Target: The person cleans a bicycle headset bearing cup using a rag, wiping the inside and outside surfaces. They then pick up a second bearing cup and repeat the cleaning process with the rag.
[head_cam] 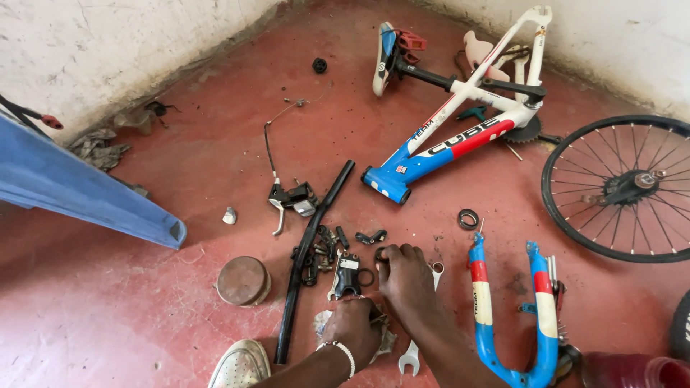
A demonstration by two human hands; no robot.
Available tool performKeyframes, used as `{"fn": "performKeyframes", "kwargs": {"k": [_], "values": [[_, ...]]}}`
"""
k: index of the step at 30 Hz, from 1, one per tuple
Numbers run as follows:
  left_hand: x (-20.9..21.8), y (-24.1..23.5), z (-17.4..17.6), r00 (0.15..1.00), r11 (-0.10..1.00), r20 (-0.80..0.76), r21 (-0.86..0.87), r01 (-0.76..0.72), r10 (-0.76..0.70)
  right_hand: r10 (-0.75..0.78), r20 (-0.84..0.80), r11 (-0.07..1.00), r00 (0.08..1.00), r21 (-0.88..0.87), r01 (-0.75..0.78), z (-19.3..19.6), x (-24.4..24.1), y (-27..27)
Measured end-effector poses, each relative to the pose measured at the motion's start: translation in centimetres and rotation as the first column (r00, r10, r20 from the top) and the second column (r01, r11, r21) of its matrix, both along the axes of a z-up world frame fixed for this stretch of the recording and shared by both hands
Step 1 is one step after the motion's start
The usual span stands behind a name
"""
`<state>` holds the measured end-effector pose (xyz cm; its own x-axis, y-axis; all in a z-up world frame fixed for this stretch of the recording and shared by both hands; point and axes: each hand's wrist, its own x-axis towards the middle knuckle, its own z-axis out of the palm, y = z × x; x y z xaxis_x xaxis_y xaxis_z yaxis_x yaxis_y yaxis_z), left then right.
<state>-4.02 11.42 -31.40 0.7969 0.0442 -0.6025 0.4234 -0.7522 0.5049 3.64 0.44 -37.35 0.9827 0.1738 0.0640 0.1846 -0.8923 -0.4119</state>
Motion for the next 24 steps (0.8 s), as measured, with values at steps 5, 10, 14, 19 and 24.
{"fn": "performKeyframes", "kwargs": {"k": [5,10,14,19,24], "values": [[0.0,-0.1,-0.2,1.000,1.000,-0.011,0.014,0.010,-0.010,-0.020,0.062,0.999,0.998,-0.032,0.022,-0.4,0.2,0.3],[-0.4,-0.2,-1.2,0.999,0.999,0.022,0.006,0.035,-0.035,-0.046,0.032,0.988,0.998,-0.147,0.050,-0.3,0.4,0.5],[-0.4,0.0,-0.7,0.997,0.997,0.048,0.034,0.064,-0.066,-0.005,-0.034,0.997,0.999,-0.071,0.003,0.0,0.5,0.1],[-0.7,0.2,-0.9,0.998,0.998,0.017,0.014,0.056,-0.057,0.001,-0.062,1.000,0.998,0.025,0.001,-0.6,0.5,-0.7],[-0.7,0.0,-0.7,0.998,0.996,-0.006,0.067,0.056,-0.056,0.063,0.059,0.998,0.996,-0.003,-0.063,-1.4,0.5,-0.8]]}}
